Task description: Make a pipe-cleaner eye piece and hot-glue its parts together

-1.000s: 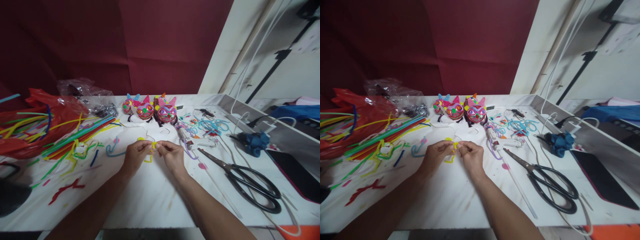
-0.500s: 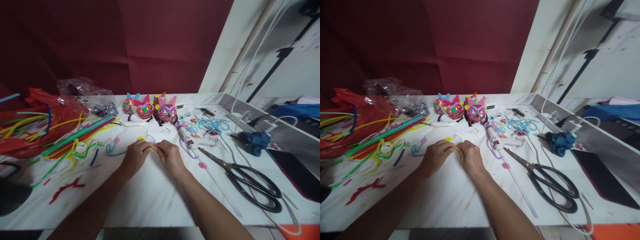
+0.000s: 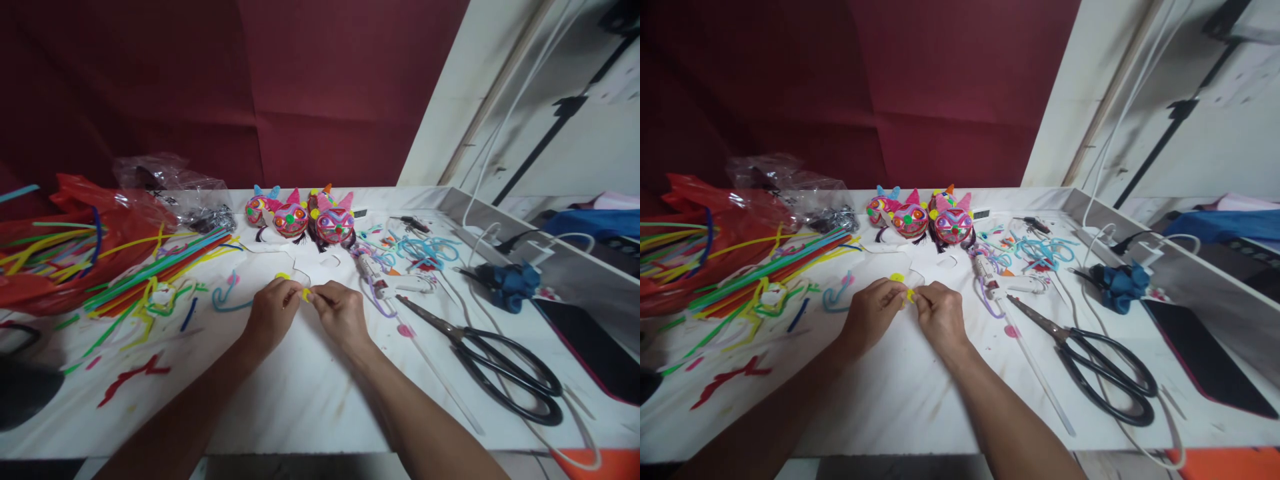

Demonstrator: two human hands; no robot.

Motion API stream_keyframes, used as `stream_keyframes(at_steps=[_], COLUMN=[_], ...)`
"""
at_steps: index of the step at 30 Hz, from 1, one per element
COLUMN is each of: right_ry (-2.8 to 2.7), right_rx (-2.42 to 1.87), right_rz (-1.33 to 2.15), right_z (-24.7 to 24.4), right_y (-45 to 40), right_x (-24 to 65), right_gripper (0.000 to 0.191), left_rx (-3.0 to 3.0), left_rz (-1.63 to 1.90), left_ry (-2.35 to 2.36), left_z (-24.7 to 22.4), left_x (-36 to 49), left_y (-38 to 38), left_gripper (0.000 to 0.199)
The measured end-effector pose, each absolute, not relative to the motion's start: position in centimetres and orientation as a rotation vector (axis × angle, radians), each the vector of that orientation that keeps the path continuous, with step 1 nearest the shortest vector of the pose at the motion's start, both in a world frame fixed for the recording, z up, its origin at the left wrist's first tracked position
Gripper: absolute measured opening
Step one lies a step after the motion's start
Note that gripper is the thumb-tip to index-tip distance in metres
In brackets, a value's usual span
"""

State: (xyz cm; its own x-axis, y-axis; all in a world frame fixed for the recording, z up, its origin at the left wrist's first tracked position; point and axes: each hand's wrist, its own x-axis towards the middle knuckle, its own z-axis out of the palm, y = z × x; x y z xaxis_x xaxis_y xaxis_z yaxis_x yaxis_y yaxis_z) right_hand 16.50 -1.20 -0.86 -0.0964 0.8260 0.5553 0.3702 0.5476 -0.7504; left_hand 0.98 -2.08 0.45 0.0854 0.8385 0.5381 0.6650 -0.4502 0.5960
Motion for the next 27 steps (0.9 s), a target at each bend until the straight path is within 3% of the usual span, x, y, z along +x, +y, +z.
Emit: stream_keyframes(at_steps=[7,15,19,24,27], right_ry=[-1.505,-1.341,-1.401,-1.765,-1.852], right_rx=[-1.016,-1.039,-1.037,-0.960,-0.977], right_rz=[0.651,0.857,0.963,0.569,0.504], right_z=[-0.9,-1.5,-1.7,-1.6,-1.5], right_y=[-1.4,-1.1,-0.7,-0.5,-0.6], right_x=[16.1,15.9,16.0,16.7,16.9], right_gripper=[0.016,0.014,0.014,0.017,0.019], left_rx=[1.479,1.265,1.421,1.962,2.182], left_rz=[1.347,1.326,1.287,1.297,1.247], left_ry=[1.357,1.282,1.335,1.461,1.458], left_z=[0.3,0.2,0.3,0.2,0.1], left_x=[1.9,1.9,1.3,0.7,0.5], left_y=[-1.9,-1.8,-1.7,-1.7,-1.6], left_gripper=[0.020,0.026,0.015,0.008,0.009])
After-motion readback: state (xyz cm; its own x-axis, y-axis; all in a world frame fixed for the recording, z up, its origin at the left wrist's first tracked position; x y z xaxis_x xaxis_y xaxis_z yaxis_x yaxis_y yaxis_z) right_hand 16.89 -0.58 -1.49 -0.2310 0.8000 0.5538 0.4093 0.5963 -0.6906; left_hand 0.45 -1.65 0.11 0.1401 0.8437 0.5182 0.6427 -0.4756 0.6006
